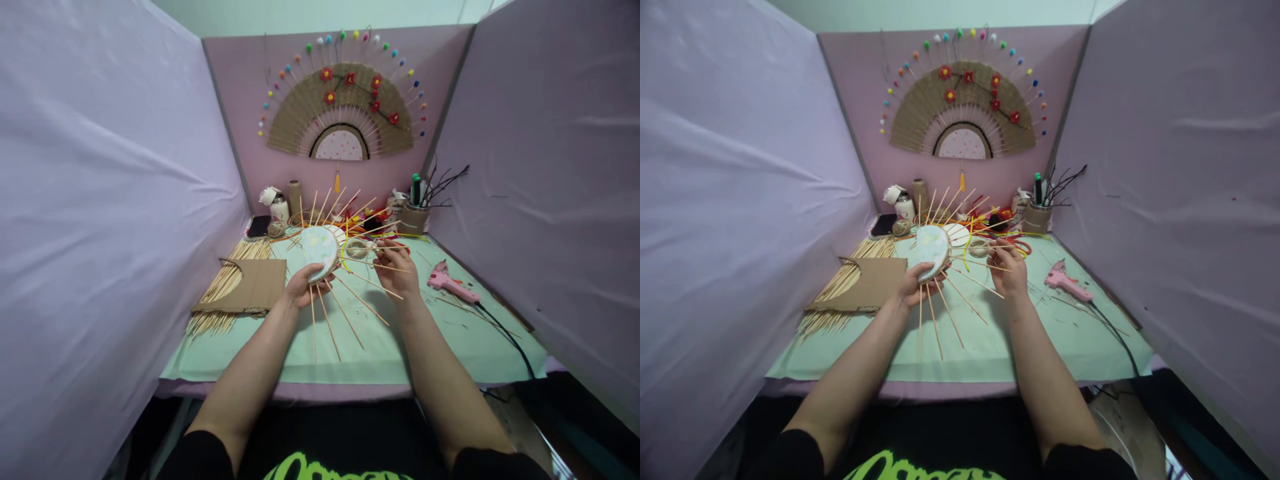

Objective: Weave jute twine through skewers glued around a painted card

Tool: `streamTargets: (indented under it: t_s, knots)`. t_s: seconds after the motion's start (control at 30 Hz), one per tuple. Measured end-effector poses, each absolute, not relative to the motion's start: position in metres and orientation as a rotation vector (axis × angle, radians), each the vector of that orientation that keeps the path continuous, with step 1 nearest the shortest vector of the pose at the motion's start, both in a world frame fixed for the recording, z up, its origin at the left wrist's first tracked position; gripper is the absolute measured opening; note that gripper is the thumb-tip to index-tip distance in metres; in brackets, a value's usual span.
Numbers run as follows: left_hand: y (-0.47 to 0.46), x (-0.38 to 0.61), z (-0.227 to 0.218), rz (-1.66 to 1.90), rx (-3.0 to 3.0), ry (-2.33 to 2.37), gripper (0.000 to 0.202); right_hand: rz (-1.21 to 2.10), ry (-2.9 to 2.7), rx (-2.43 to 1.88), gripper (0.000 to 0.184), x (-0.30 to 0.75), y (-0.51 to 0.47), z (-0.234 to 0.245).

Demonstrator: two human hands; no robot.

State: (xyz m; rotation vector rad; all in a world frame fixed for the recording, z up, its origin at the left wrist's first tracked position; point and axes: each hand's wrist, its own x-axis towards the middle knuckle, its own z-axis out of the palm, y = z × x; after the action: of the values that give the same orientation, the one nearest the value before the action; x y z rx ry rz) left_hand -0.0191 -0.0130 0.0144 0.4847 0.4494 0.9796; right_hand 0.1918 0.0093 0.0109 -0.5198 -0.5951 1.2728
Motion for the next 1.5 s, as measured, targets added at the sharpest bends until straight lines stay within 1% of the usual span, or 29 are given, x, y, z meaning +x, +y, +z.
streamTargets:
  t_s: [0.1, 0.3, 0.47, 0.63, 0.77, 0.87, 1.03, 1.13, 1.23, 1.4, 1.5]
  knots:
    - [-0.009, -0.027, 0.016, 0.949, 0.445, 0.373, 0.03, 1.271, -0.621, -0.517, 0.018, 0.193, 0.011, 0.009]
    - [-0.008, -0.036, 0.021, 0.873, 0.376, 0.37, 0.037, 1.26, -0.647, -0.533, 0.019, 0.193, 0.012, 0.007]
    - [-0.009, -0.036, 0.021, 0.83, 0.43, 0.408, 0.034, 1.244, -0.681, -0.51, 0.018, 0.192, 0.012, 0.006]
    - [-0.008, -0.036, 0.019, 0.905, 0.476, 0.451, 0.03, 1.226, -0.667, -0.574, 0.018, 0.193, 0.013, 0.007]
    - [-0.006, -0.039, 0.022, 0.984, 0.454, 0.426, 0.029, 1.1, -0.712, -0.619, 0.017, 0.195, 0.015, 0.009]
    - [-0.005, -0.044, 0.025, 1.057, 0.432, 0.412, 0.028, 1.006, -0.755, -0.604, 0.015, 0.198, 0.015, 0.01]
    - [-0.003, -0.046, 0.028, 1.201, 0.404, 0.487, 0.027, 0.977, -0.843, -0.559, 0.017, 0.197, 0.008, 0.014]
    - [-0.003, -0.045, 0.029, 1.217, 0.426, 0.553, 0.025, 0.941, -0.866, -0.534, 0.016, 0.196, 0.005, 0.016]
    - [-0.004, -0.044, 0.028, 1.154, 0.464, 0.541, 0.025, 0.95, -0.807, -0.53, 0.017, 0.199, 0.008, 0.014]
    - [-0.008, -0.044, 0.026, 0.963, 0.474, 0.433, 0.029, 1.101, -0.672, -0.655, 0.022, 0.203, 0.02, 0.005]
    - [-0.012, -0.037, 0.021, 0.823, 0.487, 0.414, 0.029, 1.095, -0.663, -0.697, 0.024, 0.201, 0.023, 0.002]
